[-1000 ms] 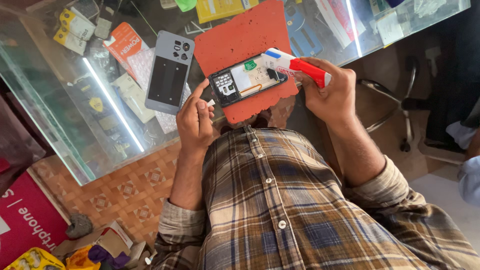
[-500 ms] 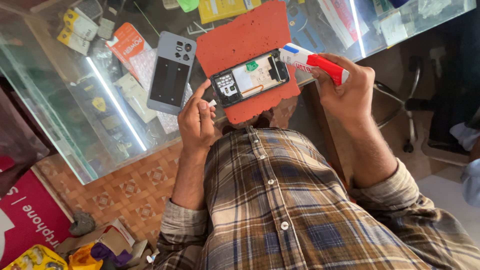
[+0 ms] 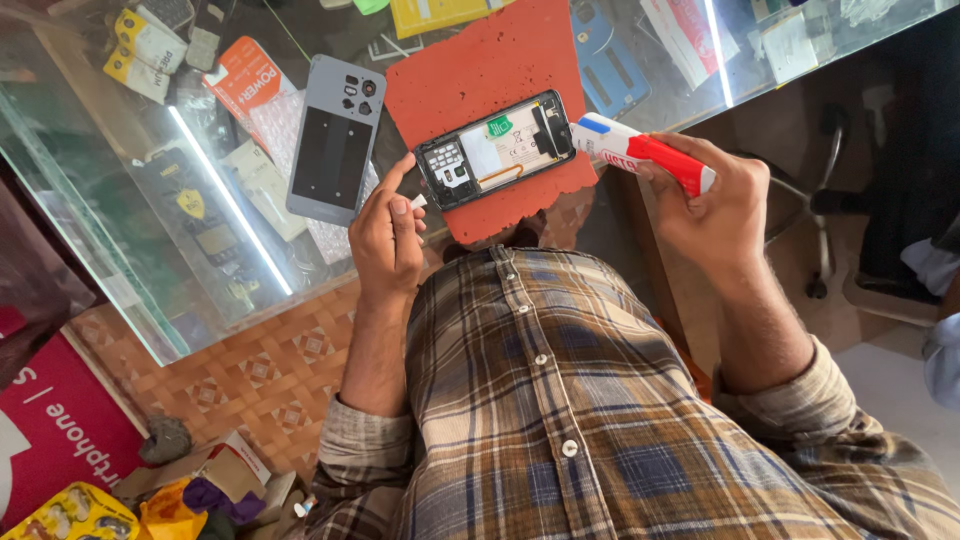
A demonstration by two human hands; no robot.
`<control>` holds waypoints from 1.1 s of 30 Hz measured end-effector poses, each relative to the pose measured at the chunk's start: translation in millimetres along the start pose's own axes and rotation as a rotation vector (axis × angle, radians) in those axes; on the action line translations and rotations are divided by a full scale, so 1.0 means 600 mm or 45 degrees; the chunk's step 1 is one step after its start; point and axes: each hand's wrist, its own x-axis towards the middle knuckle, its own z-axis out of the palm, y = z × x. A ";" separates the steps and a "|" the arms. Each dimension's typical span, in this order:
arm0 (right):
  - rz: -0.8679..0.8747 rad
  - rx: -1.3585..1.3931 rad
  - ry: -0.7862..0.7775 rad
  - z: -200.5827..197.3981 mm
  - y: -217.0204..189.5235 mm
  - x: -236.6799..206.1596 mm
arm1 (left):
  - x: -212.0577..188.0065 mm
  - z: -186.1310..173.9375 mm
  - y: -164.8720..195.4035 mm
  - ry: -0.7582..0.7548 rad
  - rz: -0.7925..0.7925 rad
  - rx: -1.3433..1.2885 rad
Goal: The person unscrews a smartphone back cover with a screwdriver, tests a feature phone by pressing its buttons and checking its screen, then applies adhesive from a tube onto the phone frame and wipes the frame with a cloth before handling small parts with tweezers.
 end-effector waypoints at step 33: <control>-0.892 0.329 -0.279 0.063 -0.101 -0.003 | -0.060 0.112 0.109 -0.003 -0.315 -1.234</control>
